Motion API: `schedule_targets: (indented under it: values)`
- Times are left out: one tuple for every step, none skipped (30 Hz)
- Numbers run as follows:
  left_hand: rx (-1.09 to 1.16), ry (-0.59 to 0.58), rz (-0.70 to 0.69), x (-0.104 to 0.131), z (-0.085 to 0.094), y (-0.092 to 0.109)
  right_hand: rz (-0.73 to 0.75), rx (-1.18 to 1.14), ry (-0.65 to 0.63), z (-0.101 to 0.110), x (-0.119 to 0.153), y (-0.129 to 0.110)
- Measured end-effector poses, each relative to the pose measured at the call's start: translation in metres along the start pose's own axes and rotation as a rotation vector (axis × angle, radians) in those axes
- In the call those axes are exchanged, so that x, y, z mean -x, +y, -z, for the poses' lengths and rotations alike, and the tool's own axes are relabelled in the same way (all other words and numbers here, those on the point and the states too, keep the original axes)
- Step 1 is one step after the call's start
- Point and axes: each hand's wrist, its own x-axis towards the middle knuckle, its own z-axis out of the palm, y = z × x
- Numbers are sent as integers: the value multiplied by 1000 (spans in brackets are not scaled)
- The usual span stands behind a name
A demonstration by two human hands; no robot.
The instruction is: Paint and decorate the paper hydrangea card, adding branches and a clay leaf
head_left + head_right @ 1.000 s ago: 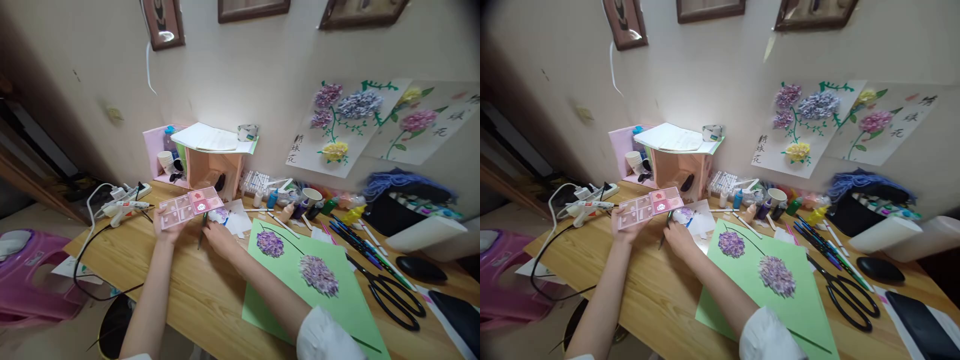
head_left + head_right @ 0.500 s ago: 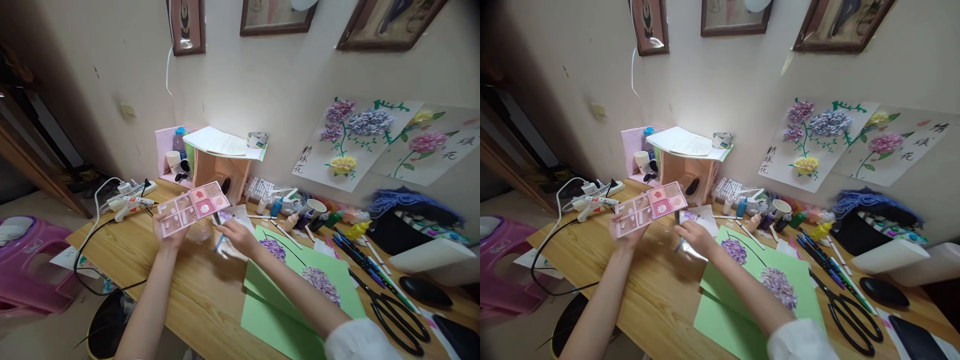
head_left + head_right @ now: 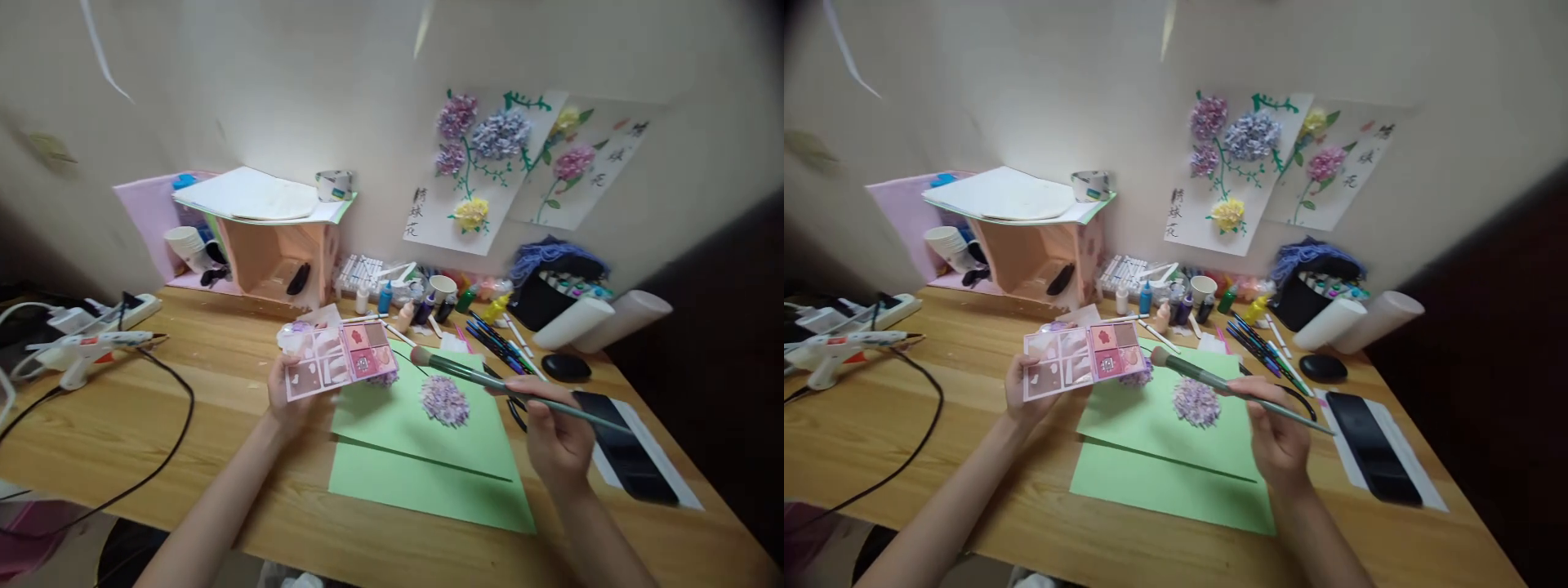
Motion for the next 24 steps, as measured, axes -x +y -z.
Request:
schedule_targets:
  values:
    - [3, -5, 32, -1, -5, -10, 6, 13, -8, 0, 3, 2]
    - [10, -7, 61, -2, -8, -18, 2, 19, -13, 0, 5, 5]
    - [19, -7, 86, -3, -11, -25, -16, 18, -8, 0, 8, 8]
    - [30, -6, 106, -5, -13, -31, -46, 13, 4, 1, 10, 12]
    - [38, -8, 125, -6, -15, -36, -81, 6, 24, 2, 13, 16]
    - [45, -10, 140, -8, -15, -40, -118, -1, 47, 3, 16, 20]
    - [49, -11, 153, -10, -15, -44, -150, -8, 65, 4, 18, 25]
    - [50, -8, 163, -12, -15, -48, -172, -19, 80, 6, 21, 29]
    - [48, -2, 170, -14, -14, -51, -188, -35, 91, 8, 23, 33]
    - [46, 4, 180, -15, -13, -54, -202, -54, 100, 9, 25, 36]
    - [44, 9, 189, -17, -11, -56, -216, -72, 105, 11, 27, 38]
    - [41, 13, 198, -18, -9, -58, -230, -87, 109, 11, 28, 40]
    - [38, 14, 210, -18, -7, -60, -242, -95, 109, 12, 29, 40]
    - [34, 11, 222, -19, -4, -62, -249, -96, 95, 12, 30, 40]
    - [31, 5, 235, -19, -2, -63, -247, -95, 67, 11, 30, 39]
    - [29, -1, 246, -18, 0, -64, -237, -96, 32, 10, 30, 37]
    - [26, -6, 257, -18, 2, -65, -221, -105, 0, 9, 30, 36]
    - [24, -9, 265, -17, 3, -66, -204, -120, -24, 7, 30, 34]
    - [24, -9, 270, -16, 4, -67, -190, -141, -38, 6, 29, 32]
    - [25, -8, 272, -15, 4, -67, -181, -166, -43, 5, 29, 30]
    - [29, -6, 272, -15, 4, -67, -178, -192, -47, 3, 29, 29]
    - [35, -6, 272, -14, 4, -68, -178, -214, -57, 2, 29, 28]
    - [42, -7, 272, -14, 3, -68, -180, -231, -72, 1, 29, 26]
    - [51, -8, 273, -14, 2, -68, -182, -241, -86, 1, 29, 25]
